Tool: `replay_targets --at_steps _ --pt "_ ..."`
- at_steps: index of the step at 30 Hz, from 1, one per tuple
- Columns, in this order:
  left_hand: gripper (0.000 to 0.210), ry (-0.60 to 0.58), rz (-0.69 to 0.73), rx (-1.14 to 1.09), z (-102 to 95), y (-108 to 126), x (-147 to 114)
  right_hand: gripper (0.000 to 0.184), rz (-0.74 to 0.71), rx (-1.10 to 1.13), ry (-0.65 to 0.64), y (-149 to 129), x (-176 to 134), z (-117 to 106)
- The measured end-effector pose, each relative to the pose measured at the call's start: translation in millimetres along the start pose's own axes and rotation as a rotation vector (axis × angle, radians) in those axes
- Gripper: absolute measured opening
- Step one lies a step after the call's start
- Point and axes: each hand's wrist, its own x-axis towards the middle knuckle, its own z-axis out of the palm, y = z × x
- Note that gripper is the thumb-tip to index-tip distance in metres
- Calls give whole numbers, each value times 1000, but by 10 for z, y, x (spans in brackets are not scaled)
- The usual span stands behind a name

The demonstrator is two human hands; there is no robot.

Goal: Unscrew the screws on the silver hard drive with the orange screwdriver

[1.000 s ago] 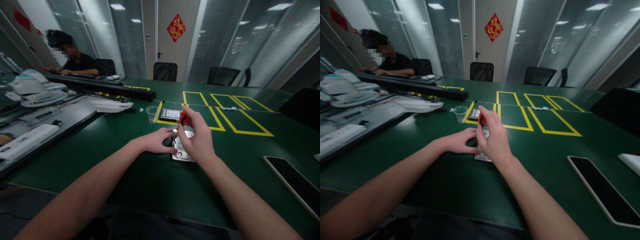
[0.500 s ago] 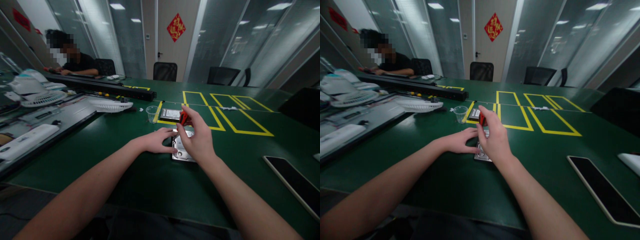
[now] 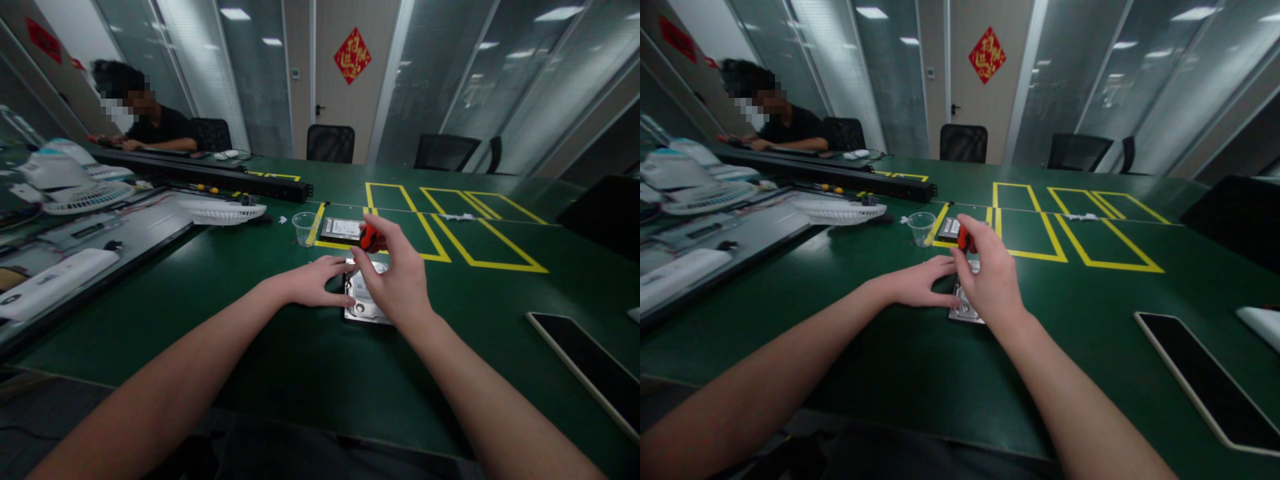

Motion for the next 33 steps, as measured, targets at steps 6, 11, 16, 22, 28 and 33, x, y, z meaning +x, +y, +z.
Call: replay_targets --at_steps 6,11,16,22,28,33 --pt "105 -8 -9 1 -3 -3 1 61 51 31 19 5 -36 58" --pt "106 0 -16 -2 11 0 15 56 -4 22 23 -1 -18 55" --pt "107 -6 -35 -15 3 10 7 58 -14 -14 34 -36 4 36" --pt "102 -4 -40 -2 -1 18 8 48 -19 -12 74 -32 9 14" --pt "102 10 -6 1 7 -4 11 47 1 -7 43 -16 11 7" --pt "108 -3 -31 -12 11 1 14 53 -33 33 27 -49 1 27"
